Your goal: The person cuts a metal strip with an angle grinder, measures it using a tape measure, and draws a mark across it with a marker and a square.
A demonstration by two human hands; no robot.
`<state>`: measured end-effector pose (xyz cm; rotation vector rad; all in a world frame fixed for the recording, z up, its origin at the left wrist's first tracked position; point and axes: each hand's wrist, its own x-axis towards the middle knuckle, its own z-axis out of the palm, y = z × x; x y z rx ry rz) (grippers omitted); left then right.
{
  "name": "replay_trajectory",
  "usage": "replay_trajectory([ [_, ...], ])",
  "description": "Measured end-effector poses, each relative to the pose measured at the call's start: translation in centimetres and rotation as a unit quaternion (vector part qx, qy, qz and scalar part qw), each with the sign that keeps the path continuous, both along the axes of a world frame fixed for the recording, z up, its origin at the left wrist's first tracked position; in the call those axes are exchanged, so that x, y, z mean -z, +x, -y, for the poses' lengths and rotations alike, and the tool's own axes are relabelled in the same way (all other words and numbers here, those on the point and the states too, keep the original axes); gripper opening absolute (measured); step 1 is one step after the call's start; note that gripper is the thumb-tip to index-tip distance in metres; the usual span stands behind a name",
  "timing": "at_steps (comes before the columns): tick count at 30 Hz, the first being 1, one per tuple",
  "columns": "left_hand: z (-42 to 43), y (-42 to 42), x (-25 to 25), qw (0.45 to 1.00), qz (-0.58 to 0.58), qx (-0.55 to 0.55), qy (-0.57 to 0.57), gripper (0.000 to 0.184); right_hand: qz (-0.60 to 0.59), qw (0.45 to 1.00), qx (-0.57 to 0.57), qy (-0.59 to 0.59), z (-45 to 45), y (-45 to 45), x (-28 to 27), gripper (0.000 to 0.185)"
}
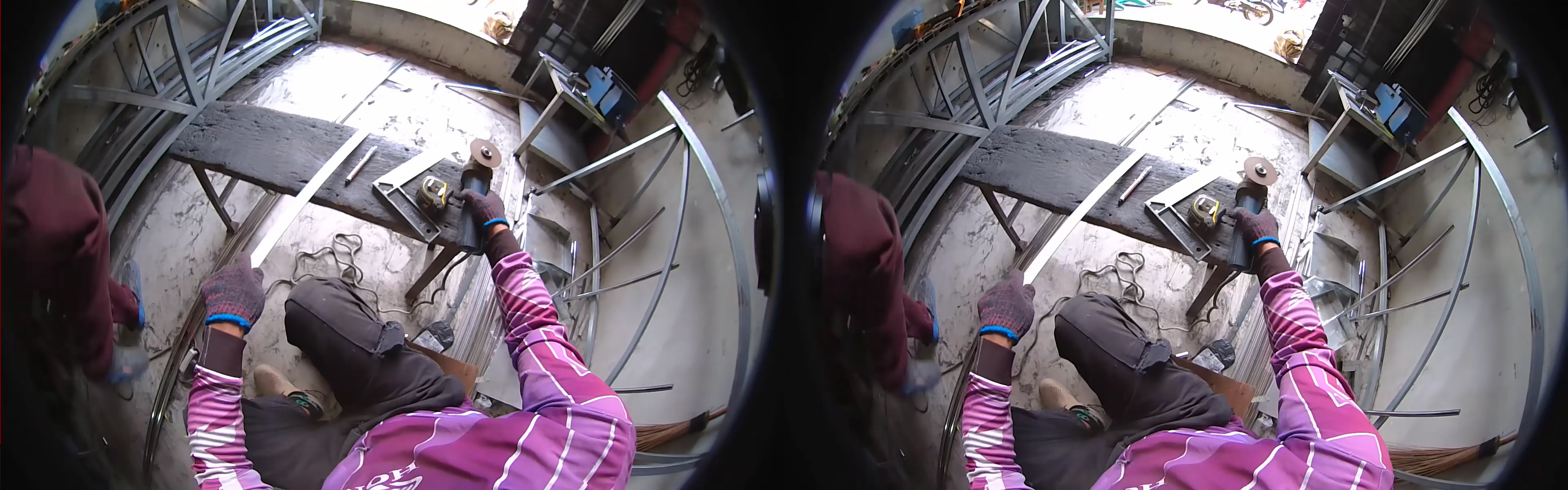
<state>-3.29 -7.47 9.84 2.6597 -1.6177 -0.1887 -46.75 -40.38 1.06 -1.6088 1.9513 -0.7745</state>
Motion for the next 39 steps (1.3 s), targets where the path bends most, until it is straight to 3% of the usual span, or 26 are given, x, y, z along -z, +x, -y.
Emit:
replay_trajectory([
  [3,-3.4,0.1,0.7,0.999,0.024,0.018,-0.031,0.028,0.032,0.999,-0.025,0.025,-0.1,-0.4,-0.2,0.074],
  [9,-7.6,-0.6,-0.6,1.000,0.005,0.004,-0.021,0.027,-0.045,0.999,-0.004,0.013,-1.1,-0.4,-1.0,0.072],
  [11,-8.7,-0.1,-0.4,0.999,-0.014,-0.020,-0.022,0.027,-0.152,0.974,0.043,-0.165,-1.7,-0.4,-0.8,0.078],
  [12,-9.3,0.4,-0.1,0.999,-0.034,-0.033,-0.022,0.029,-0.153,0.962,0.030,-0.223,-3.9,0.4,-3.5,0.066],
  [13,-9.8,0.9,0.4,0.998,-0.035,-0.039,-0.020,0.029,-0.141,0.935,0.003,-0.327,-5.5,1.7,-5.4,0.056],
  [15,-11.1,2.0,1.8,0.997,-0.031,-0.060,0.038,0.033,-0.084,0.923,-0.151,-0.344,-7.1,4.6,-9.4,0.052],
  [18,-12.5,2.9,2.8,0.995,-0.044,-0.072,0.046,0.036,-0.300,0.870,-0.312,-0.237,-5.7,7.7,-11.1,0.057],
  [22,-13.8,3.1,2.0,0.984,-0.085,-0.113,0.104,0.042,-0.400,0.837,-0.371,0.035,-1.9,11.1,-10.1,0.085],
  [23,-14.5,3.4,2.4,0.981,-0.096,-0.114,0.124,0.043,-0.399,0.819,-0.412,0.015,0.7,10.5,-7.5,0.089],
  [26,-17.3,4.9,5.1,0.978,-0.083,-0.134,0.138,0.045,-0.362,0.829,-0.425,0.043,2.5,10.6,-5.5,0.091],
  [28,-17.8,4.8,4.9,0.980,-0.077,-0.126,0.132,0.045,-0.275,0.873,-0.403,0.034,2.4,10.1,-5.5,0.093],
  [31,-18.2,4.2,3.9,0.977,-0.099,-0.156,0.107,0.044,-0.197,0.903,-0.378,0.051,0.3,10.7,-8.1,0.088],
  [32,-18.3,3.8,3.7,0.973,-0.096,-0.152,0.143,0.043,-0.010,0.927,-0.366,0.078,-0.7,11.0,-8.2,0.082],
  [33,-18.0,3.5,3.8,0.969,-0.092,-0.144,0.178,0.041,0.037,0.930,-0.361,0.059,-2.2,11.9,-9.8,0.076],
  [35,-19.1,3.2,5.0,0.969,-0.098,-0.128,0.184,0.040,0.264,0.894,-0.358,0.052,-3.0,13.4,-9.5,0.071],
  [39,-20.2,3.3,5.4,0.966,-0.099,-0.134,0.197,0.041,0.339,0.847,-0.408,0.031,-7.9,19.1,-12.2,0.060],
])
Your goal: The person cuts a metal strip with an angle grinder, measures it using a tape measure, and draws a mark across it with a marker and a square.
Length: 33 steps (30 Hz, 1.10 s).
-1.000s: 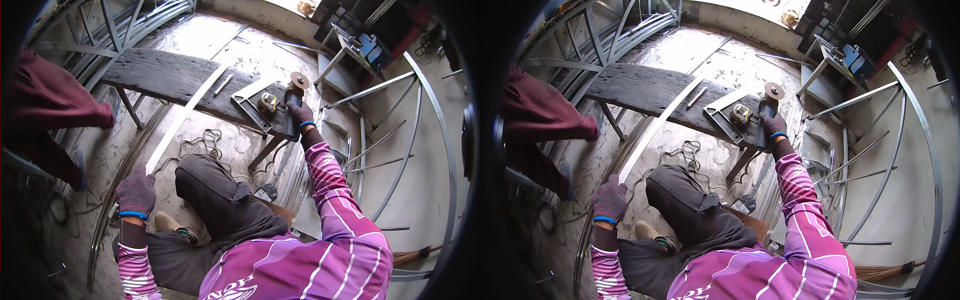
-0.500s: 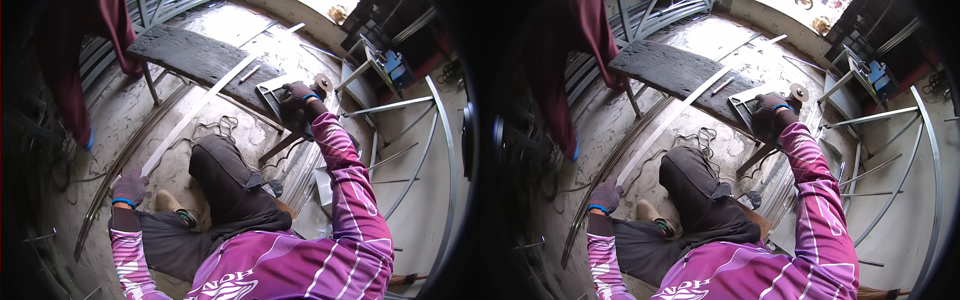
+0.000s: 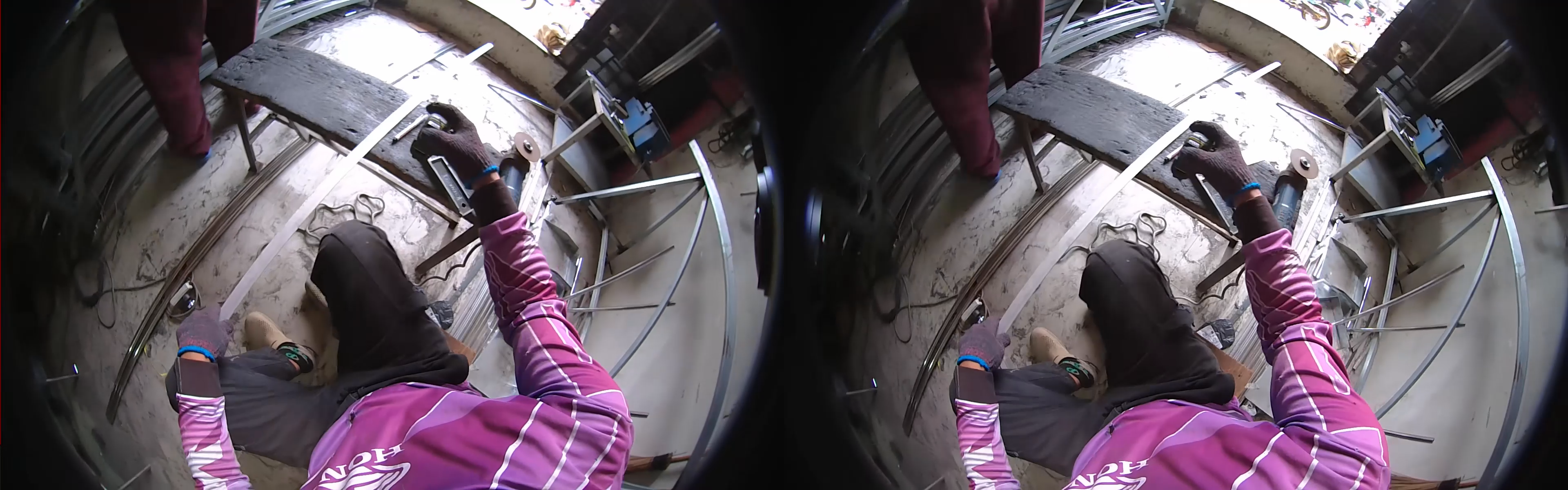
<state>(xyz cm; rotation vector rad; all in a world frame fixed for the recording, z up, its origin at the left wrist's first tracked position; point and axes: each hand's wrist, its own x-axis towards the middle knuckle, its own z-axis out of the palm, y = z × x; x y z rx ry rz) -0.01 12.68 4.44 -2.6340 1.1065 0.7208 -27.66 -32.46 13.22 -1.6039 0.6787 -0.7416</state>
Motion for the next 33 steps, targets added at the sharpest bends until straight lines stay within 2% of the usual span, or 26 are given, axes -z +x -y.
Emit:
replay_trajectory([
  [2,-0.1,-0.1,-0.4,0.999,-0.001,-0.036,0.011,0.040,0.064,0.997,-0.009,0.039,-1.3,4.0,1.8,0.054],
  [3,-0.3,0.0,0.3,0.999,0.017,-0.045,0.003,0.039,0.040,0.998,-0.014,0.038,-2.6,6.2,1.8,0.054],
  [4,-1.1,0.3,1.3,0.997,0.023,-0.047,-0.051,0.037,0.068,0.991,-0.047,0.102,-4.3,8.0,2.0,0.057],
  [7,-2.0,0.3,1.6,0.987,0.042,-0.068,-0.141,0.034,0.057,0.982,-0.111,0.139,-7.3,13.0,4.9,0.059],
  [11,-2.1,-0.1,0.8,0.980,0.012,-0.108,-0.168,0.029,0.019,0.955,-0.191,0.225,-12.1,16.7,7.1,0.053],
  [12,-2.2,-0.1,0.9,0.979,0.011,-0.120,-0.163,0.029,-0.005,0.968,-0.210,0.135,-11.5,17.4,9.3,0.053],
  [14,-2.2,-0.3,1.2,0.978,-0.015,-0.125,-0.168,0.031,0.020,0.956,-0.222,0.191,-14.3,17.0,6.7,0.045],
  [15,-2.3,-0.7,1.8,0.978,-0.016,-0.129,-0.165,0.031,0.000,0.959,-0.193,0.210,-15.0,17.0,6.7,0.047],
  [16,-2.1,-0.9,2.5,0.980,0.007,-0.113,-0.162,0.031,0.001,0.951,-0.215,0.223,-15.3,16.9,7.4,0.049],
  [18,-2.0,-1.0,4.0,0.982,0.030,-0.094,-0.160,0.032,0.006,0.947,-0.255,0.196,-17.0,16.5,9.4,0.049],
  [20,-1.6,-1.7,4.3,0.974,0.152,-0.012,-0.165,0.030,-0.067,0.971,-0.229,-0.028,-18.9,15.7,9.4,0.048],
  [22,-0.4,-2.4,4.0,0.972,0.133,-0.022,-0.192,0.034,-0.101,0.968,-0.213,-0.090,-19.4,15.5,10.0,0.052],
  [23,0.5,-2.7,4.1,0.937,0.086,-0.019,-0.337,0.035,-0.102,0.967,-0.215,-0.092,-19.4,15.5,10.2,0.052],
  [24,1.5,-3.0,4.2,0.879,0.038,-0.018,-0.474,0.038,-0.109,0.965,-0.205,-0.125,-19.4,15.6,10.3,0.055],
  [26,4.3,-4.1,4.3,0.796,-0.052,-0.109,-0.594,0.039,-0.117,0.960,-0.203,-0.156,-19.6,15.7,10.2,0.057],
  [28,6.6,-4.4,4.4,0.749,-0.102,-0.177,-0.630,0.039,-0.129,0.948,-0.203,-0.206,-20.1,15.7,10.0,0.058],
  [29,7.2,-4.8,4.1,0.750,-0.158,-0.221,-0.603,0.037,-0.099,0.955,-0.214,-0.179,-20.2,15.6,10.4,0.057],
  [30,7.7,-5.0,3.7,0.773,-0.127,-0.200,-0.588,0.037,-0.057,0.963,-0.217,-0.152,-20.1,15.7,11.7,0.056],
  [33,8.3,-4.2,4.9,0.784,-0.162,-0.223,-0.556,0.042,-0.063,0.951,-0.238,-0.186,-19.9,15.7,12.1,0.057],
])
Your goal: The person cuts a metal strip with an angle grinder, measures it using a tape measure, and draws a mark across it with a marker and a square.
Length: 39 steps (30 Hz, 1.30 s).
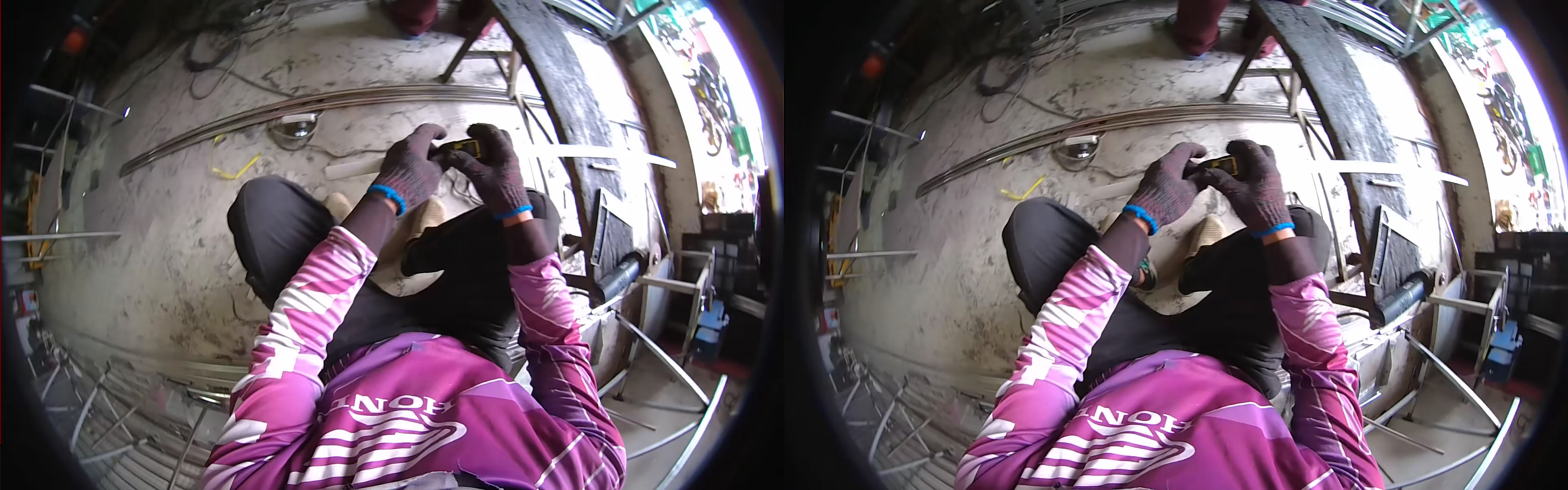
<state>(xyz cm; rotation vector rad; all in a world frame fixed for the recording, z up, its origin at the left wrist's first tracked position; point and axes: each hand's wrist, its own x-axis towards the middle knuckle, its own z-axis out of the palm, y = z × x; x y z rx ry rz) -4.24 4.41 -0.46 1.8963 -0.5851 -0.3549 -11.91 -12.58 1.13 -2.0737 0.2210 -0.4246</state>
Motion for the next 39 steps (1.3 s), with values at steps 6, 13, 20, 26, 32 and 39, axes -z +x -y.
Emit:
replay_trajectory([
  [6,-0.5,1.4,1.2,0.993,-0.087,0.076,-0.029,0.044,-0.052,0.995,-0.001,-0.089,-1.5,0.0,-2.0,0.059],
  [13,-2.9,1.9,-1.4,0.993,-0.108,0.056,-0.011,0.022,-0.027,0.990,0.010,-0.141,-1.8,0.0,-2.6,0.058],
  [20,-11.6,5.1,-3.3,0.966,-0.112,0.158,0.173,0.015,0.004,0.983,-0.009,-0.181,-2.4,-0.1,-2.3,0.057],
  [26,-16.2,8.7,-3.3,0.950,-0.187,0.178,0.177,0.020,0.003,0.973,0.014,-0.230,-2.6,0.2,-2.4,0.057],
  [32,-15.2,9.0,-4.3,0.938,-0.116,0.163,0.283,0.019,-0.010,0.966,0.007,-0.258,-3.3,0.5,-2.6,0.049],
  [39,-15.4,9.4,-3.4,0.929,-0.124,0.155,0.313,0.019,-0.021,0.957,0.009,-0.288,-3.6,0.4,-2.7,0.048],
])
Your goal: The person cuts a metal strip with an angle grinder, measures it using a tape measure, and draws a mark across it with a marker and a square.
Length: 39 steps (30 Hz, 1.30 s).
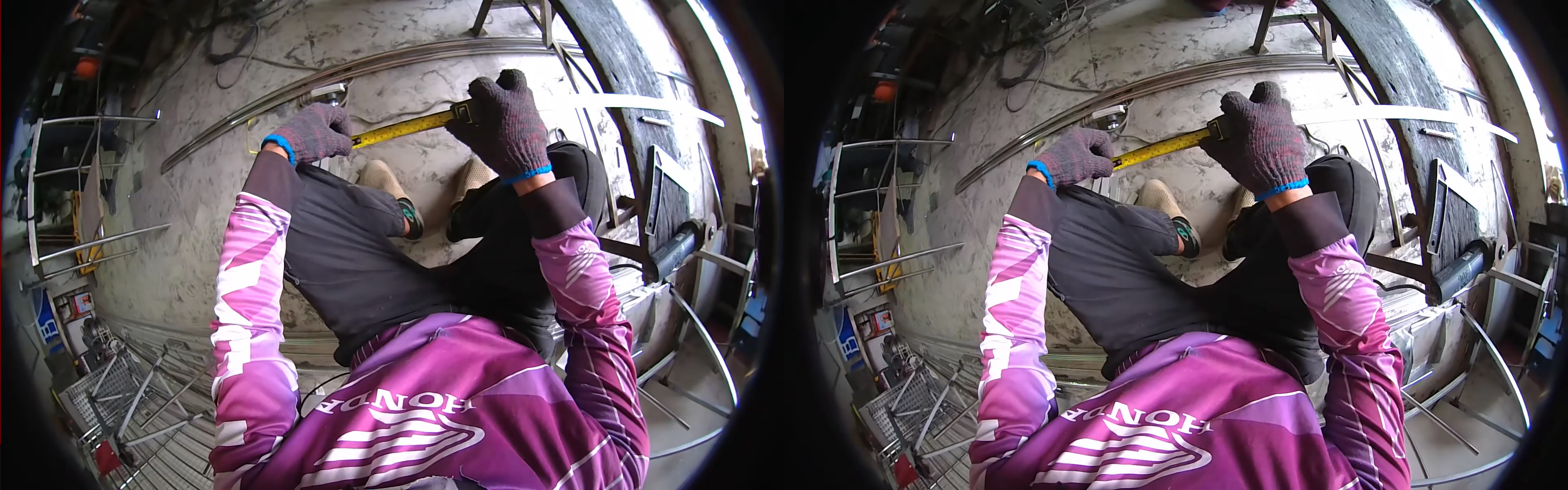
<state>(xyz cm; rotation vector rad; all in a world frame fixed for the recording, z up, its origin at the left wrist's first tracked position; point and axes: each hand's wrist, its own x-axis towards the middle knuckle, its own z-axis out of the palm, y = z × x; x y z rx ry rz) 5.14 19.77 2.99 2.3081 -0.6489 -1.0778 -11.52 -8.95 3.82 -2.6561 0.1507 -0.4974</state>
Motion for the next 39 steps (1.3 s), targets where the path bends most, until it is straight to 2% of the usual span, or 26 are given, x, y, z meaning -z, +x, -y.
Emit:
replay_trajectory([
  [2,0.2,-0.6,-0.2,0.997,0.078,0.029,-0.004,0.018,-0.003,1.000,0.016,-0.007,-0.1,-0.1,-0.3,0.048],
  [6,-0.1,-0.8,0.7,0.996,0.090,0.014,-0.013,0.021,0.003,1.000,0.011,-0.002,0.1,-0.1,0.0,0.048],
  [8,-0.1,-0.6,1.0,0.997,0.040,-0.038,-0.046,0.021,0.002,1.000,0.009,-0.023,0.0,0.0,0.1,0.049],
  [15,-0.4,0.1,1.6,0.995,-0.018,-0.056,-0.082,0.028,-0.024,0.999,0.021,-0.010,-0.4,-0.4,-0.8,0.049],
  [18,-0.2,0.1,1.8,0.996,0.005,-0.021,-0.086,0.030,-0.041,0.999,0.030,-0.020,-0.5,-0.4,-0.8,0.050],
  [20,-0.2,0.3,2.4,0.997,0.064,0.030,-0.034,0.031,-0.027,0.999,0.024,-0.032,-0.4,-0.5,-0.5,0.052],
  [24,0.4,0.1,2.0,0.998,0.058,0.027,-0.012,0.029,-0.045,0.998,0.031,-0.017,-0.4,-0.4,-0.8,0.054],
  [26,0.6,-0.4,1.5,0.990,0.128,0.060,0.021,0.026,-0.031,0.999,0.026,-0.007,-0.3,-0.4,-0.6,0.057],
  [29,0.9,-0.8,1.5,0.981,0.173,0.078,0.042,0.027,-0.006,1.000,0.017,0.009,-0.1,-0.2,-0.3,0.058],
  [33,0.7,-1.2,2.0,0.987,0.145,0.040,-0.051,0.030,-0.007,1.000,0.017,0.001,-0.1,-0.2,-0.5,0.058],
  [39,0.8,-1.2,1.9,0.988,0.144,0.057,-0.025,0.024,-0.018,0.999,0.033,-0.021,0.4,0.1,-1.0,0.051],
])
